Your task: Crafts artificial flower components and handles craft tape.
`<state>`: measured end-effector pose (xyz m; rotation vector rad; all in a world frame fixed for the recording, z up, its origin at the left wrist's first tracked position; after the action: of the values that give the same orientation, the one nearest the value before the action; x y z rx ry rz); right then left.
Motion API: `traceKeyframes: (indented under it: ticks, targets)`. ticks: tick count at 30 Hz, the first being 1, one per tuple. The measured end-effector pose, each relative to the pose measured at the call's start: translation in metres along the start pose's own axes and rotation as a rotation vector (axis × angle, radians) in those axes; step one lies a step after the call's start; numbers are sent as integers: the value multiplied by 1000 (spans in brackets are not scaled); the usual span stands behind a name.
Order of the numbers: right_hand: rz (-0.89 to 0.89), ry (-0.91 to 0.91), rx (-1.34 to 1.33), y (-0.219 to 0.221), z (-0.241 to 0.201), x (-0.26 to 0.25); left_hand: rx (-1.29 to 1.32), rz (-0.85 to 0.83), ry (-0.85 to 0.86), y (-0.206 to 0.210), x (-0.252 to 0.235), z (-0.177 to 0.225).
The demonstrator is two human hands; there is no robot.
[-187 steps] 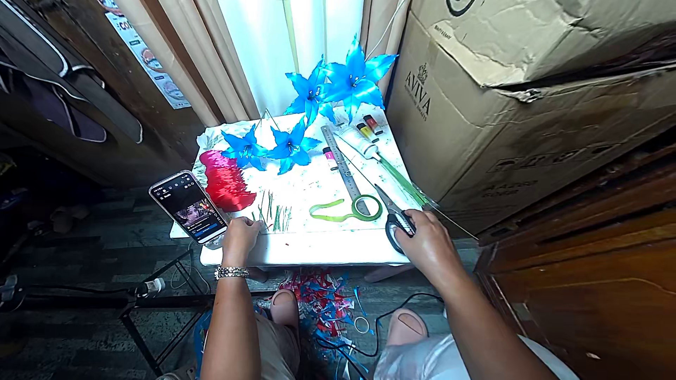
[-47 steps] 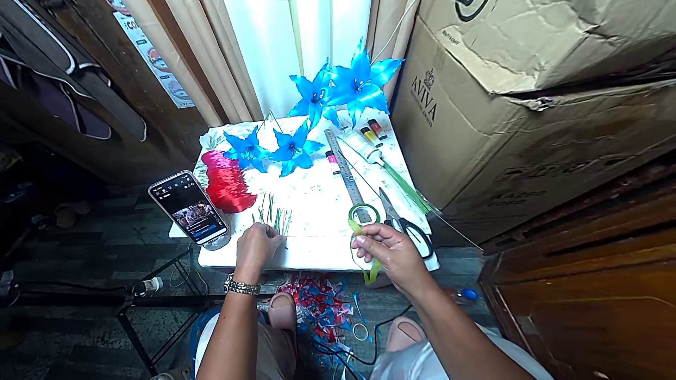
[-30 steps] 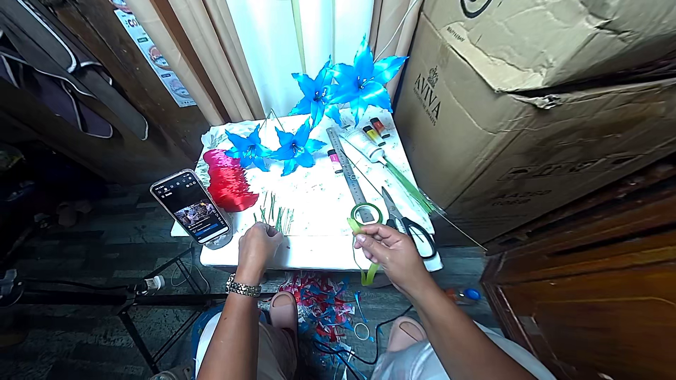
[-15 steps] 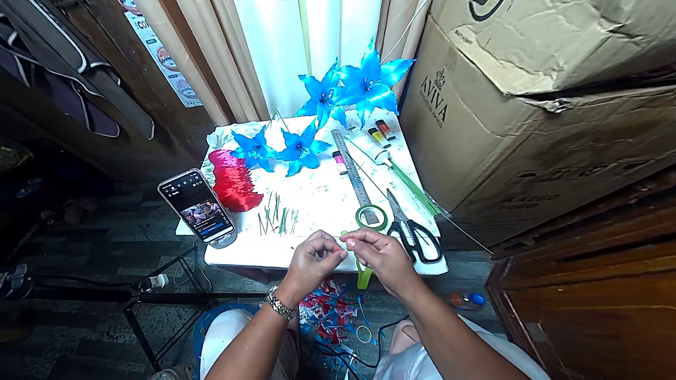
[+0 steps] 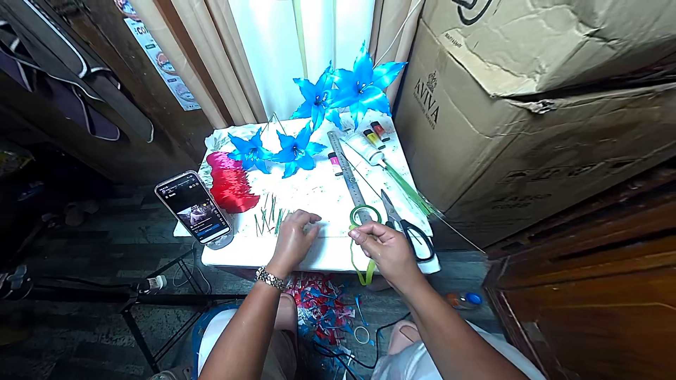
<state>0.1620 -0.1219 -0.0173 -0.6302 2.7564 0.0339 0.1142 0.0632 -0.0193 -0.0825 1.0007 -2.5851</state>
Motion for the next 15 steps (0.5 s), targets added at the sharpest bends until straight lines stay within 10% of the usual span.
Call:
traceKeyframes:
  ticks: [15]
  targets:
    - [-45,2,53,-1,-1,-5,-451,43,-45,-5,-74,2]
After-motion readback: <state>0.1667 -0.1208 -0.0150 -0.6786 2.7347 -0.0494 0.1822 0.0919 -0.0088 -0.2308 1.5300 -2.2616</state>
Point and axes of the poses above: each hand's wrist, its own x-axis away from the middle knuckle, its own y-axis out of the palm, z = x × y, the point moved 9 cm from there along -x, towards the middle knuckle, and after that the axes turned 9 degrees about -y, right-handed, at the moved point
